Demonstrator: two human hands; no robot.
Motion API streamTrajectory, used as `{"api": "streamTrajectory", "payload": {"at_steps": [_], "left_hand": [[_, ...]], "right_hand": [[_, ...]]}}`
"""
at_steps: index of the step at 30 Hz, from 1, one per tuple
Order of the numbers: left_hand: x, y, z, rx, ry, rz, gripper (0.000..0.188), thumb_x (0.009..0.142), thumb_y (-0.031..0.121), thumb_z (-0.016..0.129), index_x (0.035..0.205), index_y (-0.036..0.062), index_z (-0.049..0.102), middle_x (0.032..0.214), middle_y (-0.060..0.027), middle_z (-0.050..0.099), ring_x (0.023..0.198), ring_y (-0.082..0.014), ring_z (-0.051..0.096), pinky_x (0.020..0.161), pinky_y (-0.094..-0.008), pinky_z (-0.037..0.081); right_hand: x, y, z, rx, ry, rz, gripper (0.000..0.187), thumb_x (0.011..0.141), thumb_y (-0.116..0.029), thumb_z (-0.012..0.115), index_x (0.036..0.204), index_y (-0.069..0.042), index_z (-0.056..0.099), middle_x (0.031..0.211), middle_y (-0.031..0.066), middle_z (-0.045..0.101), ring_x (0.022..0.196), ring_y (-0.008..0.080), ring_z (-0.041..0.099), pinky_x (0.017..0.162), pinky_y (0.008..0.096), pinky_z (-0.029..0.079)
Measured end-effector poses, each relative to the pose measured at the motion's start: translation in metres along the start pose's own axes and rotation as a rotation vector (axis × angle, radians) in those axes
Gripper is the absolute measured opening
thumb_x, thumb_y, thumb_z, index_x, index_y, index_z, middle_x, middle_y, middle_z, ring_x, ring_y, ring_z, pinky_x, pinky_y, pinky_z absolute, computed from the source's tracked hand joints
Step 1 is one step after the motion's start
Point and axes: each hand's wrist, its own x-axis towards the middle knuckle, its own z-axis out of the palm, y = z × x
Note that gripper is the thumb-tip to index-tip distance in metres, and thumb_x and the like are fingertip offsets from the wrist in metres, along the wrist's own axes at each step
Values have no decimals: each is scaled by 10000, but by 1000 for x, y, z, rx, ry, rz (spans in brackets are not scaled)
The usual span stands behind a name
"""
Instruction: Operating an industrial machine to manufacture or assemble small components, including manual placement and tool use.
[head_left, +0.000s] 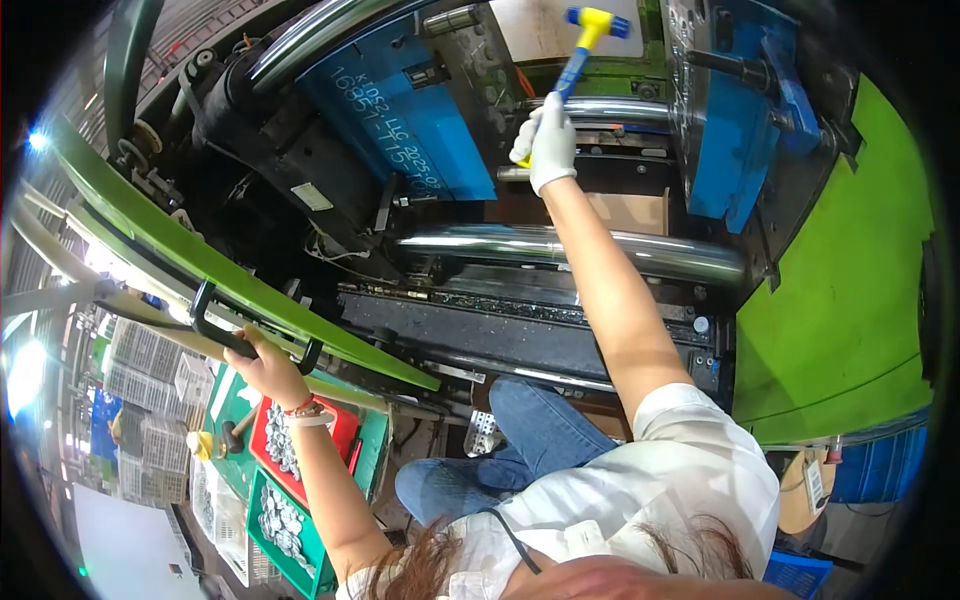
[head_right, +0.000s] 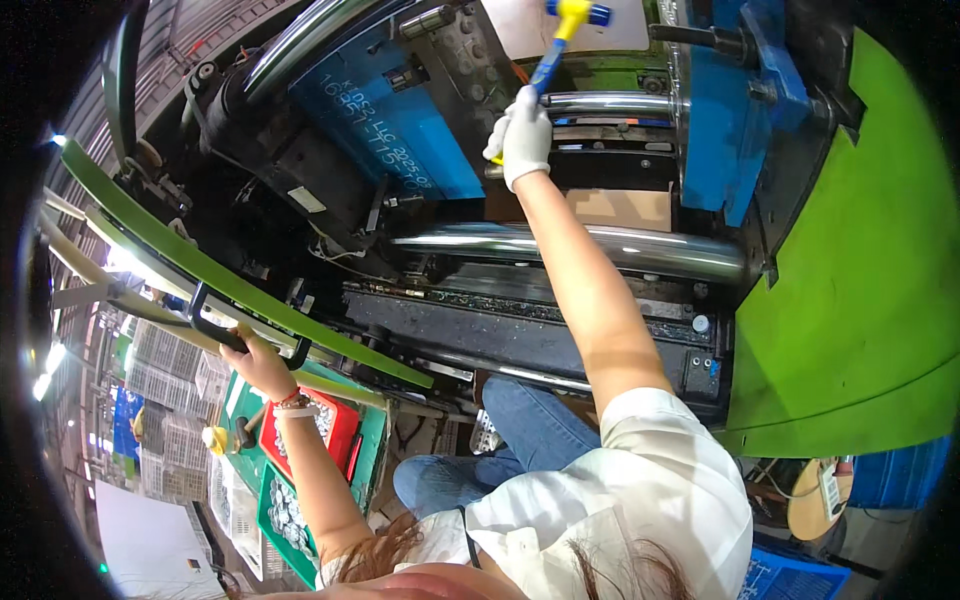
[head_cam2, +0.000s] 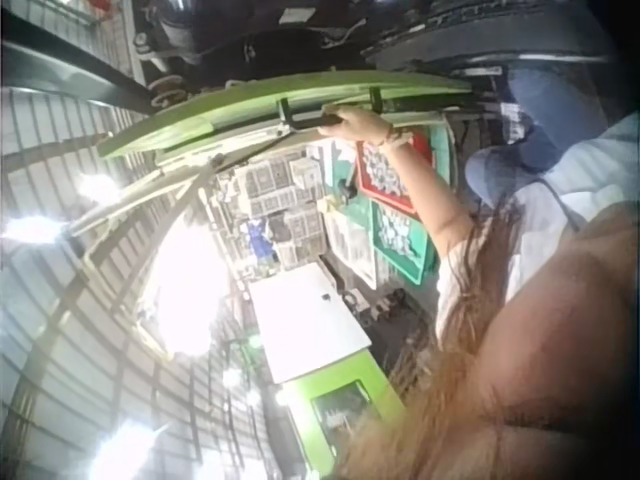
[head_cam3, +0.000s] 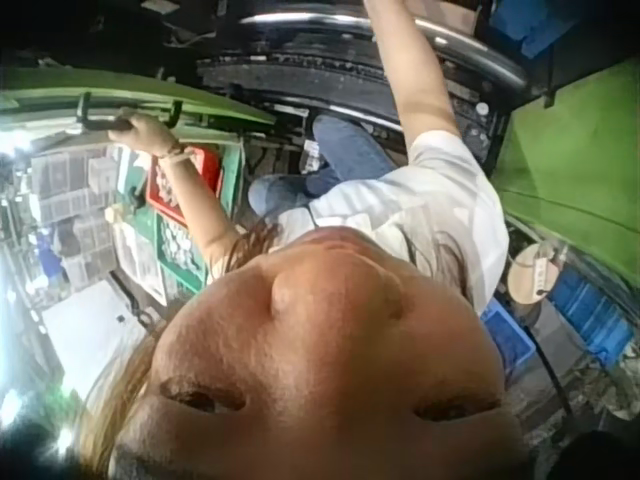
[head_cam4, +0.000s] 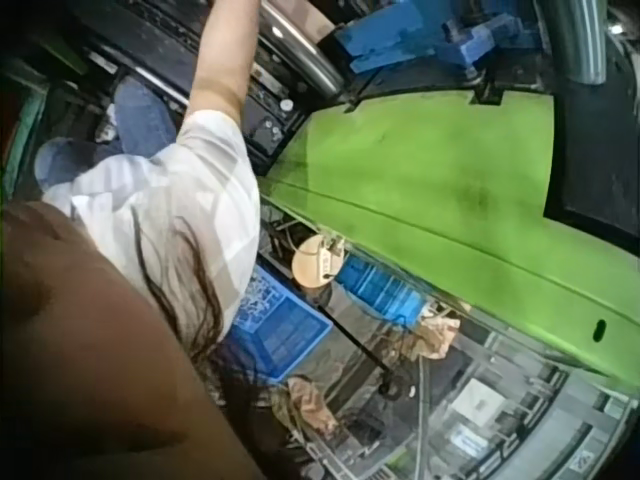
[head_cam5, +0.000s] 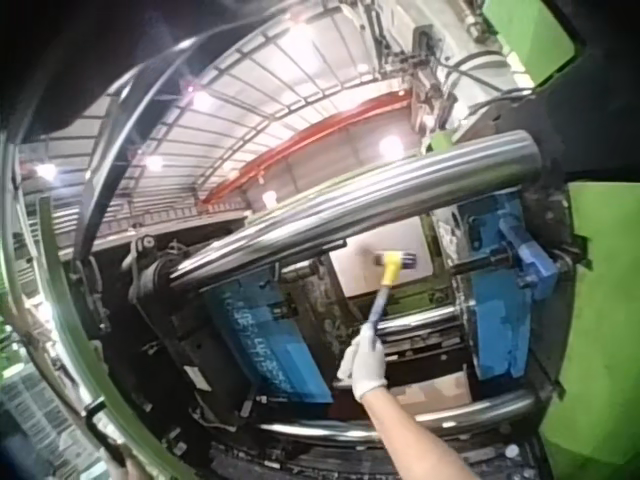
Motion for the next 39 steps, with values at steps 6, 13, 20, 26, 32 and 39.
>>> {"api": "streamTrajectory", "payload": {"at_steps": [6, 13, 20, 26, 32, 39], "left_hand": [[-3, 7, 4, 17, 35, 57, 229, 947, 215, 566, 970, 3, 484, 827, -40, 502, 701, -119, 467, 641, -250, 423], [-2, 2, 2, -58, -5, -38, 276, 926, 232, 566, 1040, -14, 521, 846, -53, 527, 691, -136, 480, 628, -277, 427], [-4, 5, 9, -63, 67, 12, 214, 957, 201, 540, 1004, -3, 496, 820, -34, 495, 681, -107, 449, 616, -251, 410], [-4, 7, 4, 28, 31, -30, 263, 953, 235, 543, 1049, -8, 516, 934, -66, 532, 792, -148, 482, 724, -287, 423], [-2, 2, 6, -56, 33, 15, 251, 951, 213, 542, 1048, -15, 510, 881, -42, 516, 748, -128, 459, 692, -261, 414], [1, -8, 6, -14, 79, 45, 228, 951, 195, 545, 1036, -14, 512, 842, -27, 505, 684, -103, 438, 617, -229, 393]], "right_hand": [[-16, 21, 24, -301, -177, 273, 376, 919, -442, 515, 742, -114, 462, 499, 22, 425, 351, 167, 412, 336, 327, 346], [37, -19, -17, -86, -59, 55, 379, 939, -458, 466, 778, -116, 437, 491, 5, 372, 340, 148, 352, 324, 311, 308], [58, -13, 31, -225, 48, 129, 404, 929, -466, 457, 752, -102, 438, 475, 47, 404, 336, 206, 385, 331, 369, 347], [75, -27, -9, -133, -146, 412, 384, 927, -435, 498, 787, -85, 424, 532, 15, 396, 354, 151, 367, 338, 313, 334], [77, -7, 2, 5, 88, 34, 424, 934, -479, 435, 764, -91, 428, 507, 36, 403, 349, 184, 404, 328, 343, 352], [64, 7, -6, -384, -109, 281, 390, 932, -455, 508, 859, -73, 484, 545, 48, 449, 363, 184, 420, 348, 333, 359]]}}
